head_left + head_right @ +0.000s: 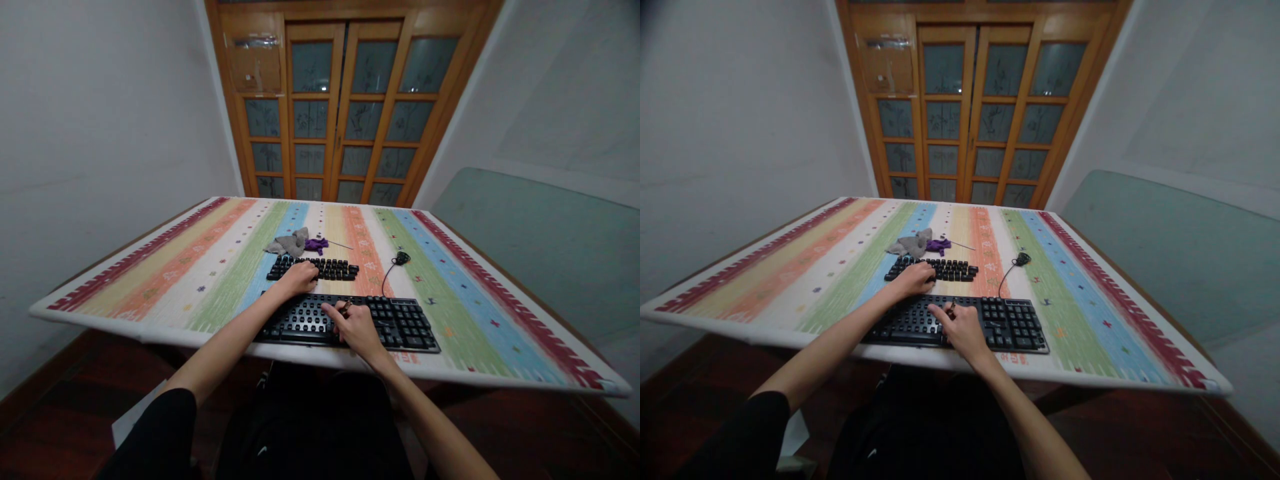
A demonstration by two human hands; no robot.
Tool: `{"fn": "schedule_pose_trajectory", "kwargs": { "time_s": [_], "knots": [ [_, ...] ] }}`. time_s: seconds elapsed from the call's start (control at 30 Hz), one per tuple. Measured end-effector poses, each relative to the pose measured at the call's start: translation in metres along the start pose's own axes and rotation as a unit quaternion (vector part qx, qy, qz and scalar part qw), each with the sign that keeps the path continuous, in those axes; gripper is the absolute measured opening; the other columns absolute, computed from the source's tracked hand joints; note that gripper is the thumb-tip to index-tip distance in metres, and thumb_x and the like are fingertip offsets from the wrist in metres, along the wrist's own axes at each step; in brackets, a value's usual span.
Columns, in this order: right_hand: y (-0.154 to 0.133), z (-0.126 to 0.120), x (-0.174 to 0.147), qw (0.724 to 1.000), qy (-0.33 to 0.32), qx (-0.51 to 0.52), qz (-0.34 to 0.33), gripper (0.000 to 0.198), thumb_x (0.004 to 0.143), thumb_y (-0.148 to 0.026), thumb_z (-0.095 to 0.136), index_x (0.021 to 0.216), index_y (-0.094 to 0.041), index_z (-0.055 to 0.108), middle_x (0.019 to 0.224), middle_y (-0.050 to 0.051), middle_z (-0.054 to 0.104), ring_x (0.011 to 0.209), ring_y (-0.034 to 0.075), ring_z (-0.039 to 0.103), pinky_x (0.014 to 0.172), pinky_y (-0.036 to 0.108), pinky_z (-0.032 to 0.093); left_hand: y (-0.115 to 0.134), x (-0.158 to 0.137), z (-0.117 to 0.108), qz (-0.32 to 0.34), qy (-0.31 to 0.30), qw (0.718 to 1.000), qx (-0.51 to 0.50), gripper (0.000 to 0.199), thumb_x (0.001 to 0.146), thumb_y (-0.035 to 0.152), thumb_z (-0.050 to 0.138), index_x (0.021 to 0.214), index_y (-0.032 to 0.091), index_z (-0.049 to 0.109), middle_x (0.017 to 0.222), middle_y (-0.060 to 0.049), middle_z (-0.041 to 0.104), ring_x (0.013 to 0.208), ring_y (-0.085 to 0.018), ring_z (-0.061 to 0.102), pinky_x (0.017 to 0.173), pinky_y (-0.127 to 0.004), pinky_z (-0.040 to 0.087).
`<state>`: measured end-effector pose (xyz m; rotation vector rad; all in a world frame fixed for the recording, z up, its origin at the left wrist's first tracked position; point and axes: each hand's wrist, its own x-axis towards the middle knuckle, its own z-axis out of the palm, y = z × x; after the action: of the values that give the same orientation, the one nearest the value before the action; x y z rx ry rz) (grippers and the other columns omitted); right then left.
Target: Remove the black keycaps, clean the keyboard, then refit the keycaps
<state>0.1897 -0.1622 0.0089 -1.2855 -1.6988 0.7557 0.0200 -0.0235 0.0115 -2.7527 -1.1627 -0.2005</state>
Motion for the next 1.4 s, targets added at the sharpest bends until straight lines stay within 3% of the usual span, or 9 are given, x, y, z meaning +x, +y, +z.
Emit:
{"fn": "schedule_pose_trajectory", "kwargs": {
  "time_s": [0.2,0.4,0.53,0.83,0.93,1.07,1.17,1.27,1.4],
  "knots": [
    [-0.002,0.002,0.0,0.996,0.008,-0.046,-0.071,0.056,0.092,-0.063,0.049,0.055,-0.021,0.051,0.042,-0.002,0.054,0.037,0.011,0.052,0.042,0.022,0.037,0.003,-0.001,-0.004,0.001,-0.003,1.0,0.002,0.011,0.085,0.018,0.057,0.091,0.014,0.065,0.095,-0.011,0.067,0.096,-0.024,0.061,0.08,-0.032,0.049],
    [0.006,-0.001,0.002,1.0,-0.001,-0.006,-0.017,0.054,0.089,-0.064,0.053,0.056,-0.021,0.052,0.043,-0.002,0.058,0.034,0.012,0.054,0.041,0.022,0.04,0.003,-0.006,-0.007,0.002,-0.002,1.0,0.001,0.011,0.086,0.02,0.058,0.093,0.015,0.064,0.095,-0.01,0.067,0.096,-0.024,0.06,0.081,-0.031,0.049],
    [0.009,-0.001,-0.002,1.0,-0.017,-0.008,-0.024,0.054,0.09,-0.062,0.053,0.055,-0.021,0.052,0.041,-0.003,0.056,0.036,0.013,0.056,0.044,0.022,0.041,0.002,-0.012,-0.01,0.008,0.012,1.0,0.002,0.01,0.087,0.02,0.058,0.092,0.015,0.064,0.095,-0.009,0.067,0.095,-0.023,0.06,0.081,-0.03,0.048],
    [0.005,0.009,0.006,0.978,-0.013,-0.174,-0.113,0.058,0.095,-0.061,0.046,0.057,-0.019,0.059,0.055,0.004,0.064,0.05,0.014,0.058,0.055,0.025,0.037,0.008,-0.034,-0.014,0.034,0.05,0.995,-0.076,0.008,0.088,0.019,0.058,0.093,0.016,0.064,0.091,-0.006,0.066,0.089,-0.019,0.059,0.077,-0.027,0.046],
    [0.002,0.007,0.02,0.977,-0.035,-0.192,-0.089,0.058,0.094,-0.06,0.047,0.056,-0.019,0.059,0.056,0.006,0.066,0.054,0.016,0.061,0.058,0.025,0.039,0.012,-0.047,-0.016,0.054,0.038,0.991,-0.118,0.007,0.088,0.02,0.06,0.091,0.016,0.065,0.087,-0.005,0.065,0.085,-0.018,0.059,0.075,-0.026,0.045],
    [0.004,0.002,0.039,0.983,-0.129,-0.127,0.03,0.062,0.093,-0.064,0.045,0.051,-0.02,0.054,0.042,0.002,0.057,0.038,0.015,0.055,0.048,0.024,0.039,0.015,-0.061,-0.019,0.083,0.02,0.982,-0.166,0.006,0.086,0.02,0.063,0.085,0.014,0.065,0.083,-0.005,0.064,0.08,-0.017,0.059,0.073,-0.025,0.044],
    [0.008,0.0,0.046,0.98,-0.157,-0.071,0.096,0.064,0.092,-0.067,0.041,0.051,-0.02,0.052,0.038,0.001,0.055,0.031,0.013,0.05,0.041,0.023,0.037,0.019,-0.068,-0.022,0.1,0.022,0.973,-0.208,0.006,0.086,0.02,0.063,0.085,0.015,0.066,0.085,-0.005,0.065,0.08,-0.017,0.059,0.074,-0.025,0.044],
    [0.008,-0.003,0.047,0.983,-0.144,-0.038,0.105,0.063,0.09,-0.069,0.043,0.051,-0.02,0.052,0.039,0.0,0.055,0.03,0.011,0.048,0.038,0.022,0.035,0.025,-0.072,-0.027,0.102,0.023,0.961,-0.257,0.01,0.087,0.024,0.064,0.088,0.015,0.068,0.082,-0.004,0.065,0.076,-0.015,0.059,0.071,-0.024,0.044],
    [0.003,-0.01,0.043,0.993,-0.106,-0.001,0.056,0.059,0.089,-0.068,0.047,0.056,-0.019,0.054,0.04,-0.001,0.055,0.03,0.011,0.047,0.036,0.022,0.033,0.037,-0.073,-0.036,0.101,0.034,0.948,-0.299,0.017,0.087,0.03,0.068,0.092,0.014,0.068,0.079,-0.003,0.064,0.072,-0.014,0.058,0.069,-0.024,0.043]
  ]
}}
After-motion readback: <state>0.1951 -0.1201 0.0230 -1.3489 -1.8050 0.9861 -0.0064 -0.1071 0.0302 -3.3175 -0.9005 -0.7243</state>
